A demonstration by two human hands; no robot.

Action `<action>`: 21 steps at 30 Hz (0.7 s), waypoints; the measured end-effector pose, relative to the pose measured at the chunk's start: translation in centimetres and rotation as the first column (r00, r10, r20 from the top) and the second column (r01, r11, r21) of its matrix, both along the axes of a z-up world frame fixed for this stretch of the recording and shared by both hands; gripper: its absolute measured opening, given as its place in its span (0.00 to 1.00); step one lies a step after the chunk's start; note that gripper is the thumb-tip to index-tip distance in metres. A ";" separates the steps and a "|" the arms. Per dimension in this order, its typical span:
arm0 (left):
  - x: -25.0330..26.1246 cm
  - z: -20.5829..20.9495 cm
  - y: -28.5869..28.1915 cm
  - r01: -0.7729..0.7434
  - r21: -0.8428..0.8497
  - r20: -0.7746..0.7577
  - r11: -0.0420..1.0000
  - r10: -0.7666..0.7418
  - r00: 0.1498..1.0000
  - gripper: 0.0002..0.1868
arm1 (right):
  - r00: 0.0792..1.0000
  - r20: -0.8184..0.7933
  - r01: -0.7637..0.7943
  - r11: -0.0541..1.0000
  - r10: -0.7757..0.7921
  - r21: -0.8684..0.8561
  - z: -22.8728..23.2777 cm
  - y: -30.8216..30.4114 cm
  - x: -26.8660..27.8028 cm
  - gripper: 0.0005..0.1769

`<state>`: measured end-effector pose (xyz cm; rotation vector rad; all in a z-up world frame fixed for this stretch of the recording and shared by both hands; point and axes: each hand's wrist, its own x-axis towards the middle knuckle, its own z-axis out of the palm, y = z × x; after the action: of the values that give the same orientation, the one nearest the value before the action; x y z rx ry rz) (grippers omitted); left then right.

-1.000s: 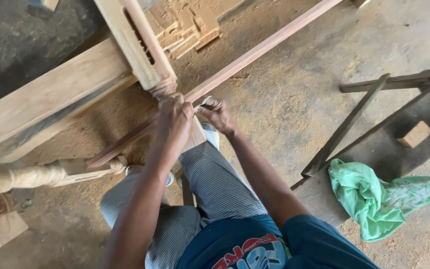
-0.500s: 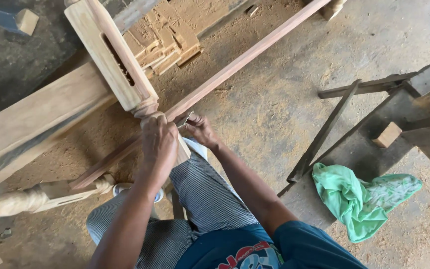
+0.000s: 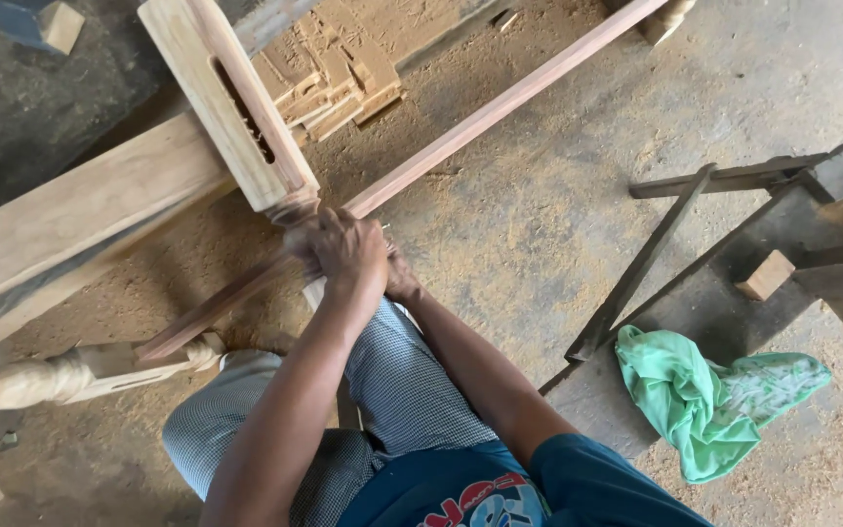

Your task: Sanding a carved wooden furniture leg by hand with sandpaper to smooth the surface.

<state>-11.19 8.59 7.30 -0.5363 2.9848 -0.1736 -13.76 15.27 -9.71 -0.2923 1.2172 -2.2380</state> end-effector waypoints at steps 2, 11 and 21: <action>0.9 2.7 -0.2 -0.007 0.022 0.018 1.000 0.006 1.000 0.18 | 1.000 -0.002 -0.008 1.000 0.008 0.006 0.5 -0.1 -0.1 0.09; 8.4 5.2 -1.4 0.037 0.171 -0.319 0.985 0.020 0.948 0.09 | 0.967 -0.244 0.069 0.997 -0.075 -0.032 12.4 0.6 1.2 0.08; 0.5 2.8 1.3 0.070 -0.088 0.048 0.994 -0.066 0.997 0.14 | 0.955 -0.282 0.103 0.994 -0.092 0.025 11.3 1.2 1.3 0.07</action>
<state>-10.70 9.87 10.06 -0.4333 2.9645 -0.3226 -12.46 16.42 1.55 -0.5613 1.4481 -2.3107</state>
